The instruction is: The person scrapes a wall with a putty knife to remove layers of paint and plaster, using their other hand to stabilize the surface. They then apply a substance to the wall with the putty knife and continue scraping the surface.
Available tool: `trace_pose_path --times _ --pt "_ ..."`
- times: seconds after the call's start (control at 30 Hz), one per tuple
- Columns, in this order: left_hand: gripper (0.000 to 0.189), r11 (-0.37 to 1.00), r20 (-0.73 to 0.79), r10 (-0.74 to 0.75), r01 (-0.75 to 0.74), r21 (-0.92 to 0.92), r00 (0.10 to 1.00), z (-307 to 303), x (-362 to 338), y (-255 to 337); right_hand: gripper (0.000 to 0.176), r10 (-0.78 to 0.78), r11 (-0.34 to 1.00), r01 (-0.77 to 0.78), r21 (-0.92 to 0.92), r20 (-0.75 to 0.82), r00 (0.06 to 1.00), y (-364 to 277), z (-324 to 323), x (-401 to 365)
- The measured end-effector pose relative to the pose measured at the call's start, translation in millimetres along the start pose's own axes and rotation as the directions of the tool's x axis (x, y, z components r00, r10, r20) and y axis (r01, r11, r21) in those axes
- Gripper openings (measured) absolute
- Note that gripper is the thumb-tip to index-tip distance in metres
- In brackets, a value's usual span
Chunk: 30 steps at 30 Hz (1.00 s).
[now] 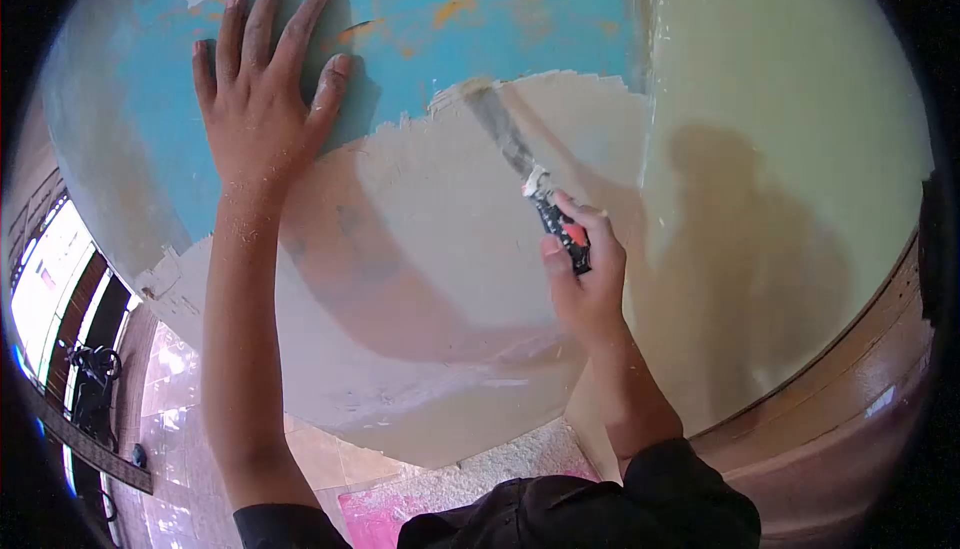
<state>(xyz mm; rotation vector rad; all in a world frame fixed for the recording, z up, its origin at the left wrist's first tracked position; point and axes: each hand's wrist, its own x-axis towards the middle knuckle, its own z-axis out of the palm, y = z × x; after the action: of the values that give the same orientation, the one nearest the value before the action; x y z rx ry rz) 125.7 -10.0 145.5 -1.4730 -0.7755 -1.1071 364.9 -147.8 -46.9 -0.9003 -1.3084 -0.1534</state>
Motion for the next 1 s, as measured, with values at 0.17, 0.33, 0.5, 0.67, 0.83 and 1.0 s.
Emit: trace_pose_path --times 0.17,0.33,0.5,0.67,0.83,1.0 --pt "0.054 1.0 -0.01 0.009 -0.009 -0.007 1.0 2.8 -0.7 -0.5 0.044 -0.08 0.975 0.091 -0.205 0.062 0.995 -7.8 -1.1 -7.9" --pt "0.055 1.0 -0.018 0.01 -0.01 -0.017 1.0 2.7 -0.2 1.6 0.045 -0.069 0.941 0.085 -0.326 0.061 0.996 -17.0 15.6 -6.0" --pt "0.055 1.0 -0.009 0.014 -0.014 -0.016 1.0 0.3 -0.9 0.7 0.045 -0.177 0.899 0.182 -0.397 0.049 0.983 -29.8 24.2 33.5" --pt "0.055 1.0 0.02 -0.008 0.008 -0.011 1.0 -1.6 -2.3 0.1 0.039 0.036 0.986 -0.039 0.165 0.02 0.999 -24.6 13.9 34.2" --pt "0.054 1.0 0.013 -0.012 0.012 -0.021 1.0 -1.4 -3.6 1.0 0.041 0.1 0.981 -0.094 0.167 -0.032 0.994 -6.7 23.0 19.6" --pt "0.054 1.0 -0.003 -0.016 0.016 -0.023 1.0 -0.4 -3.4 0.4 0.043 0.208 0.95 -0.204 0.238 0.008 0.978 -7.9 15.0 10.4"
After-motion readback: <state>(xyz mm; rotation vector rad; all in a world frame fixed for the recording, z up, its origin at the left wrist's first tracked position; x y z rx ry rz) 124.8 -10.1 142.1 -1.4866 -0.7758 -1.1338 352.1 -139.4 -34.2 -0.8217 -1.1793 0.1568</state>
